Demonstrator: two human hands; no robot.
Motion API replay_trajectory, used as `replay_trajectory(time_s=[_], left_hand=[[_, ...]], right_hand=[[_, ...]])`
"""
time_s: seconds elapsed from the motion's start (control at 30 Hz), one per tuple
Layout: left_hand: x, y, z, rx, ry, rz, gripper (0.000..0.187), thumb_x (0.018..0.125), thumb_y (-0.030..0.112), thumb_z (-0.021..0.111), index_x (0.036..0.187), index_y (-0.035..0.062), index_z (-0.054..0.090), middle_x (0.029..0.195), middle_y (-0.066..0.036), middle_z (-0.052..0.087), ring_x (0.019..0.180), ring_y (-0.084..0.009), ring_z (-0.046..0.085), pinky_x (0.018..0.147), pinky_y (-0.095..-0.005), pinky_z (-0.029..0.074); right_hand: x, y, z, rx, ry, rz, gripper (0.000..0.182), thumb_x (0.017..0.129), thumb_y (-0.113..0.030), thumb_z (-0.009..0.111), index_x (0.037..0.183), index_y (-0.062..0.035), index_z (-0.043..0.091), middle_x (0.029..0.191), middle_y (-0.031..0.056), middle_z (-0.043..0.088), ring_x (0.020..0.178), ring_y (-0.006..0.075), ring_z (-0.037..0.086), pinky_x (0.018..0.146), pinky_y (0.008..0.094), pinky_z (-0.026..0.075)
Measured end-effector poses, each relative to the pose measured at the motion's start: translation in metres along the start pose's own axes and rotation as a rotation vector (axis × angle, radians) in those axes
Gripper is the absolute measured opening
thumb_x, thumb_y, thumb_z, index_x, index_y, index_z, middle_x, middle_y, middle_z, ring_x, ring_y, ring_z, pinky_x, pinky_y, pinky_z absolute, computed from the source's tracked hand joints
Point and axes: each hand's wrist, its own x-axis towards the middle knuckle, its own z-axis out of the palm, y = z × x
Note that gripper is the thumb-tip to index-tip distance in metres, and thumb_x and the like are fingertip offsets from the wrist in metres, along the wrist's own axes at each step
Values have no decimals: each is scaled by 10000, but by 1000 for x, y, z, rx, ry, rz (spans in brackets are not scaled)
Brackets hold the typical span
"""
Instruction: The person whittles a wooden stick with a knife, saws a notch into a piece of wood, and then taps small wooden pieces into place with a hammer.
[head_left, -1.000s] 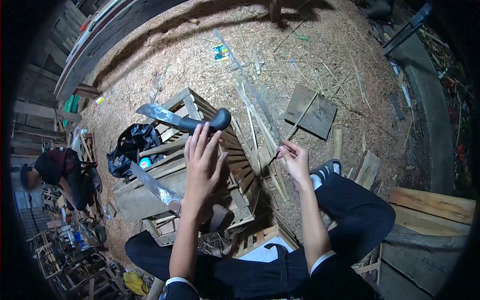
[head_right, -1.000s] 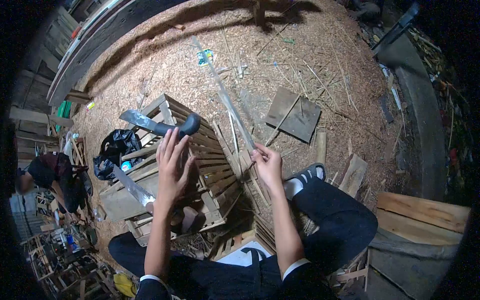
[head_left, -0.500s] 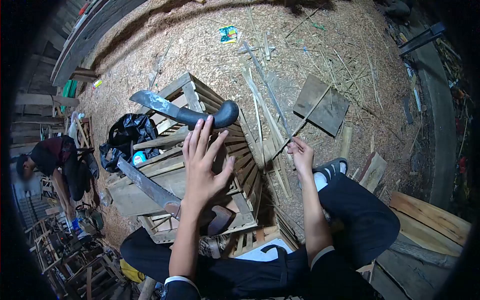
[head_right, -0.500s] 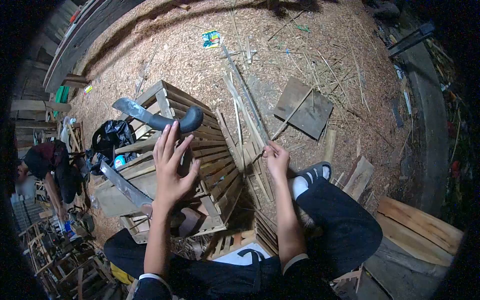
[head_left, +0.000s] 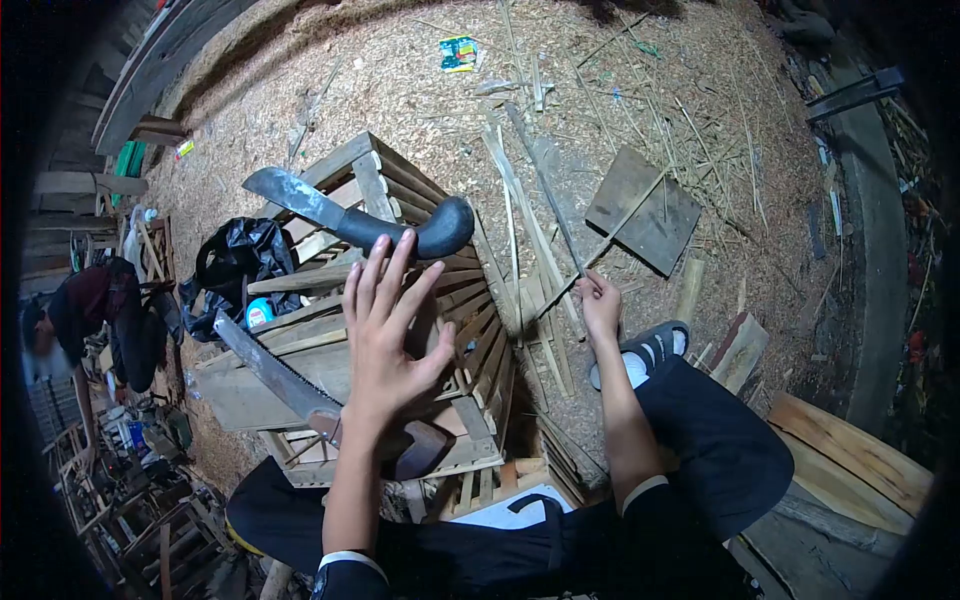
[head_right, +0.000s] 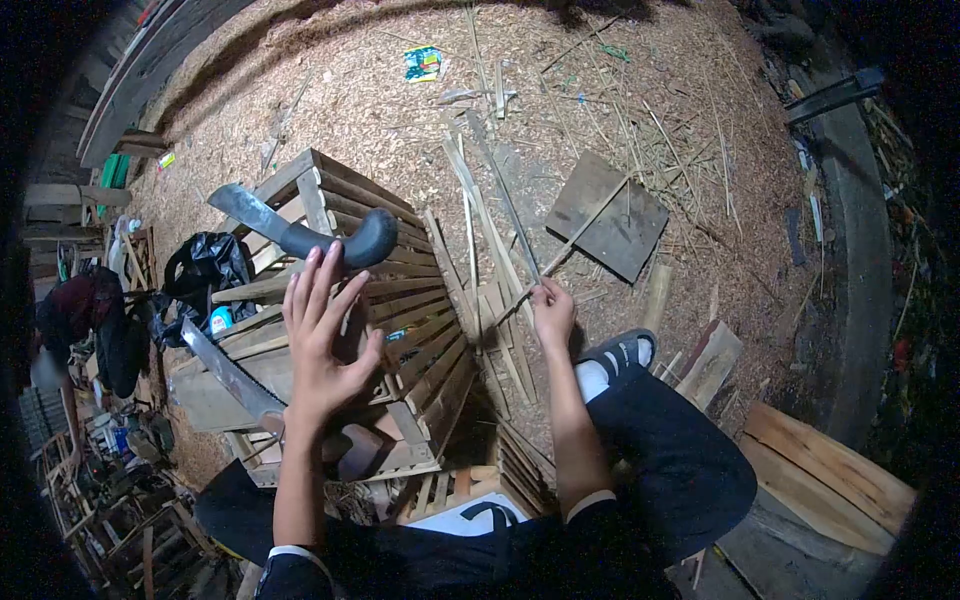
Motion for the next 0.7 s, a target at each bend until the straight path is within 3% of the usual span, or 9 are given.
replay_trajectory(time_s=[0.07, 0.13, 0.17, 0.23, 0.27, 0.33, 0.37, 0.47, 0.7], left_hand=[[-1, 0, -1, 43, -8, -11, 623, 788, 211, 732, 1402, 151, 649, 1635, -157, 409, 1550, -379, 289, 1255, -530, 169], [-3, -1, 1, 39, -11, -28, 622, 790, 215, 729, 1403, 147, 648, 1635, -157, 412, 1547, -380, 295, 1255, -533, 169], [-5, -2, 2, 37, -1, -28, 622, 786, 221, 729, 1399, 142, 651, 1629, -157, 421, 1543, -383, 302, 1252, -536, 176], [-3, -3, 3, 34, 12, -35, 622, 783, 227, 730, 1394, 138, 654, 1623, -158, 430, 1539, -386, 310, 1248, -540, 182], [-2, -2, 1, 21, 9, -34, 626, 776, 233, 732, 1389, 131, 657, 1616, -162, 440, 1534, -391, 318, 1243, -543, 190], [-1, -3, 1, 12, 5, -44, 629, 769, 239, 734, 1384, 125, 660, 1608, -166, 451, 1529, -397, 326, 1237, -545, 198], [-2, -5, 2, 23, 10, -34, 630, 762, 242, 735, 1376, 120, 665, 1604, -170, 456, 1525, -400, 333, 1232, -547, 203], [-1, -3, 1, 31, 2, -34, 630, 753, 247, 738, 1365, 114, 672, 1596, -177, 466, 1520, -403, 341, 1226, -550, 210], [0, -2, 0, 11, 14, -65, 594, 750, 269, 730, 1330, 143, 696, 1570, -130, 505, 1499, -377, 377, 1231, -528, 209]], right_hand=[[5, 8, 1, -140, 33, -92, 367, 983, -92, 656, 1323, 45, 658, 940, 100, 759, 788, 147, 693, 713, 282, 559], [-5, -22, 3, -371, 30, -77, 355, 945, -181, 695, 1250, -2, 718, 1040, 156, 756, 973, 293, 696, 912, 434, 523], [-9, -27, 8, -376, 18, -76, 355, 945, -181, 695, 1250, -2, 718, 1040, 156, 756, 973, 293, 696, 912, 434, 523], [-15, -34, 22, -656, 200, -443, 319, 929, -230, 721, 1171, -25, 753, 1101, 157, 731, 1126, 298, 630, 1037, 444, 429], [-16, -37, 30, -659, 193, -444, 319, 929, -230, 721, 1171, -25, 753, 1101, 157, 731, 1126, 298, 630, 1037, 444, 429], [-17, -40, 49, -613, -42, -514, 297, 912, -282, 750, 1097, -50, 771, 1157, 164, 700, 1182, 301, 576, 1060, 451, 374], [-10, -24, 65, -650, -68, -621, 306, 882, -313, 775, 1052, -58, 776, 1096, 155, 691, 1107, 311, 583, 1014, 461, 380], [-10, -12, 100, -709, -213, -616, 280, 875, -303, 769, 1040, -78, 788, 1009, 120, 678, 1057, 303, 587, 980, 444, 391], [13, 3, 124, -892, -240, -595, 341, 830, -367, 797, 983, -63, 778, 1029, 113, 621, 1068, 252, 519, 972, 432, 348]])
